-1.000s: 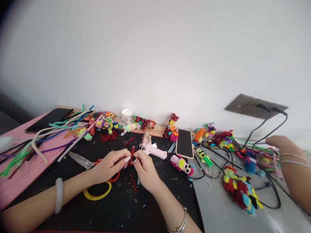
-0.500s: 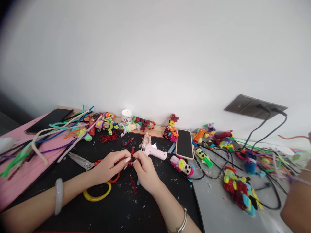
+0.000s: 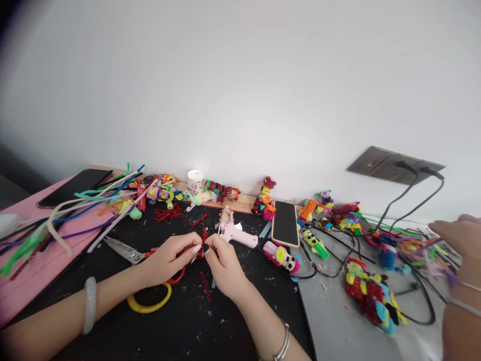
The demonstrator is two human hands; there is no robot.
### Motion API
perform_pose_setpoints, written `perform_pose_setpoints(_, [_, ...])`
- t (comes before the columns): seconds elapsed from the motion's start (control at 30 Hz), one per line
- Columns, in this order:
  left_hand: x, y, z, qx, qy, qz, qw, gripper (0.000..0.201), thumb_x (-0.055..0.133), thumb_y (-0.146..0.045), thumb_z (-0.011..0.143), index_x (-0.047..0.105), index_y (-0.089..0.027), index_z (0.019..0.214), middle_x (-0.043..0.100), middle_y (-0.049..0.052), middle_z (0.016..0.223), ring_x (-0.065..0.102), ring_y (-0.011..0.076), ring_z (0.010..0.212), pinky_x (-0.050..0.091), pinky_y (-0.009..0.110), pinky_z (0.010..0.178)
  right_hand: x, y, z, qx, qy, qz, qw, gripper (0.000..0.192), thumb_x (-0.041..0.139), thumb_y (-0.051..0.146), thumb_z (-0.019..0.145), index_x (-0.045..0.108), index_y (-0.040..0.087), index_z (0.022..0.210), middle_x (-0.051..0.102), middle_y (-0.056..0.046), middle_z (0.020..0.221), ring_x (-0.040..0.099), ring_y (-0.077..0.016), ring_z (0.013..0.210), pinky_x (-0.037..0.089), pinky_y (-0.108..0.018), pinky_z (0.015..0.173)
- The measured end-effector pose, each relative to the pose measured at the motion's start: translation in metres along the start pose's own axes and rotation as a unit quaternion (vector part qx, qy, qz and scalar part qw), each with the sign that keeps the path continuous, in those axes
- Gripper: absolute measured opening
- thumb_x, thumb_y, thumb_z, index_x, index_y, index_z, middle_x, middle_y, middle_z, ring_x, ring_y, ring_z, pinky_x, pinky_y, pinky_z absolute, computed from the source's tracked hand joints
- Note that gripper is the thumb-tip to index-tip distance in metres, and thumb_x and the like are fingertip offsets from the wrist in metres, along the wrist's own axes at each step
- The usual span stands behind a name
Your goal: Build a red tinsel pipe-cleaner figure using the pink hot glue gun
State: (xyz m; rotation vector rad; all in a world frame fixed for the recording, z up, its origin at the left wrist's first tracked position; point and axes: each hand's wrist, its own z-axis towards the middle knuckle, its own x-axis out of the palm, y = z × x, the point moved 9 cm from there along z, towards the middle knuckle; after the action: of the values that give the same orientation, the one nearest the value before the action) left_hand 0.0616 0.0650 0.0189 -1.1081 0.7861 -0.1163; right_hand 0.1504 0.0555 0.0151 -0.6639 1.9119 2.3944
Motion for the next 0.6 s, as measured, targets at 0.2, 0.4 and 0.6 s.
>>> perform_pose_setpoints(0.2, [-0.0004,-0.0006,-0.0006,-0.005,0.001,-0.001,1.000,0.021,0.035,-0.022,0.094,0.043,-0.018,0.075,0.045,-0.005,0.066,0.041,0.0101,0.060,0.032,0.022,0.058,0.0002,-0.0019,-0.0002,0.006,0.002,-0.003,1.000,0.019,0.040,0.024,0.092,0.044,0.019,0.074,0.044,0.003,0.070,0.040,-0.0115,0.066,0.033,-0.023,0.062])
perform_pose_setpoints(0.4, [-0.0004,0.0002,-0.0003,-0.004,0.000,0.003,1.000,0.020,0.036,-0.022,0.093,0.044,-0.017,0.076,0.045,-0.005,0.066,0.041,0.0101,0.060,0.032,0.022,0.058,0.0010,-0.0010,-0.0001,0.006,0.006,-0.004,1.000,0.019,0.039,0.025,0.092,0.045,0.019,0.074,0.044,0.003,0.071,0.040,-0.0119,0.066,0.034,-0.024,0.063])
perform_pose_setpoints(0.6, [0.0006,-0.0006,-0.0010,-0.003,0.008,0.000,1.000,0.020,0.035,-0.022,0.093,0.045,-0.017,0.077,0.045,-0.005,0.065,0.040,0.0102,0.059,0.032,0.022,0.058,0.0009,-0.0008,-0.0001,0.006,0.006,-0.011,1.000,0.019,0.039,0.022,0.091,0.043,0.020,0.072,0.041,0.004,0.069,0.039,-0.0118,0.065,0.032,-0.024,0.061])
